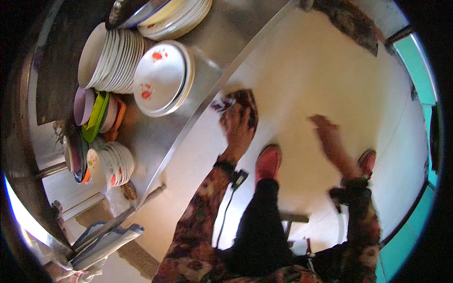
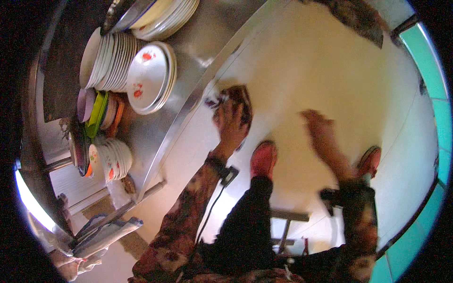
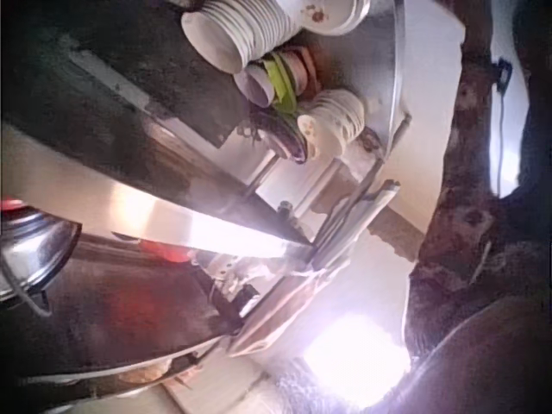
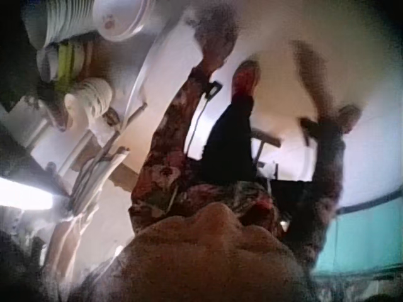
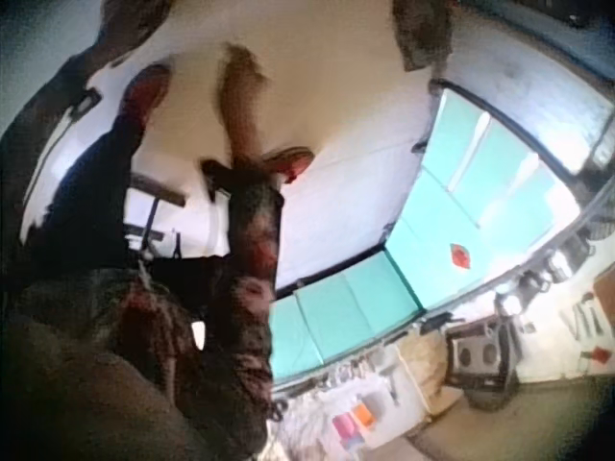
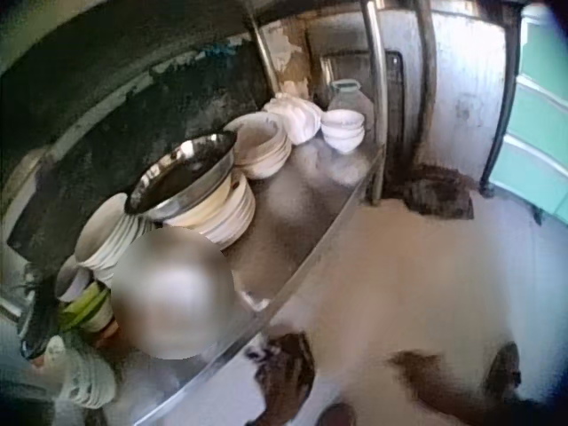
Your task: The person sits on a low stool and wipes the tiled kitchen floor with a cloth, repeatedly dipping it into a blue basin of water. They move the basin and a spray bottle aside, then continue wiping different areas of the floor before wringing the cloth in the basin.
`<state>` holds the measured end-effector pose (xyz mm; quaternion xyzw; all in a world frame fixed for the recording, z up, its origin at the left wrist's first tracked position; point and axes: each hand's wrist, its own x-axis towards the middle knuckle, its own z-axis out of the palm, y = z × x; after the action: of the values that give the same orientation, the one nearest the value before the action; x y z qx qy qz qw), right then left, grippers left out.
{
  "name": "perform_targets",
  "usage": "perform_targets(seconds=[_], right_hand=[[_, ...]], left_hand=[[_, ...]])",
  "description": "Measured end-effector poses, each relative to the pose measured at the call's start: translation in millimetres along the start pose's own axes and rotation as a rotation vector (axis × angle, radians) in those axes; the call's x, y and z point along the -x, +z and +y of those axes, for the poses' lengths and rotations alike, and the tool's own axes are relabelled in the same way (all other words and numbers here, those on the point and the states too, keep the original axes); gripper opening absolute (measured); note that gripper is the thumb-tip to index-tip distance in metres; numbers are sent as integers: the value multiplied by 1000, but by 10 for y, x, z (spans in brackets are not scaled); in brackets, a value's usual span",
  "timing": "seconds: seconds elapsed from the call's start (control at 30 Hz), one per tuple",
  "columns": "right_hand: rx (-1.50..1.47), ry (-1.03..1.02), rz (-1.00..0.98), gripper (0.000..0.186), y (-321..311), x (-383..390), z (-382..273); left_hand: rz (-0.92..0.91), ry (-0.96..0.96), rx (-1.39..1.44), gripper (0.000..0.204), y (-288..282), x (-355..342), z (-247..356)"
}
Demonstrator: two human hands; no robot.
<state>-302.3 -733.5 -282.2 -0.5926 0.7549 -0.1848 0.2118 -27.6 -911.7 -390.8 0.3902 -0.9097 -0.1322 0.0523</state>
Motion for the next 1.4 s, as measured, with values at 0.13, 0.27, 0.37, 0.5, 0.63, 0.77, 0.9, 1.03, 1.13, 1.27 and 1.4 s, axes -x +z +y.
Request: perform_targets(seconds=[0.13, 0.27, 0.37, 0.5, 0.63, 0.77, 0.9, 1.03, 1.13, 1.27, 1.4], right_hand=[[-219, 587, -10, 32, -1122, 1029, 59], [-263, 619, 73, 43, -1595, 1814, 107], [-143, 712, 30, 50, -1820, 2198, 354], [-16, 710, 82, 61, -1970, 2325, 703], [3, 761, 19, 70, -1909, 2175, 754], [-30, 773, 21, 54, -1685, 1932, 492], [-59, 732, -54, 50, -1407, 1606, 112], [-213, 629, -87, 35, -1176, 1312, -195], [-199, 563, -108, 39, -1281, 1247, -361], [-19, 749, -54, 41, -1607, 1243, -459], [-89, 732, -15, 45, -1547, 1234, -499]], left_hand=[[-188, -41, -15, 75, 1, -215, -14], [-244, -260, 50, 82, 108, 99, -360], [-226, -449, -2, 81, 184, 889, -999], [19, -574, 69, 86, 143, 2332, -2182], [-113, -989, -48, 84, -83, 3675, -2762], [42, -999, -130, 80, 84, 3759, -2696], [-8, -966, -180, 77, 324, 2928, -1997], [-217, -452, -173, 67, 292, 2495, -775], [-272, -357, -92, 66, 160, 2733, -584], [-145, -917, 13, 64, 67, 3783, -1113], [15, -1784, 88, 64, 90, 5087, -1581]])
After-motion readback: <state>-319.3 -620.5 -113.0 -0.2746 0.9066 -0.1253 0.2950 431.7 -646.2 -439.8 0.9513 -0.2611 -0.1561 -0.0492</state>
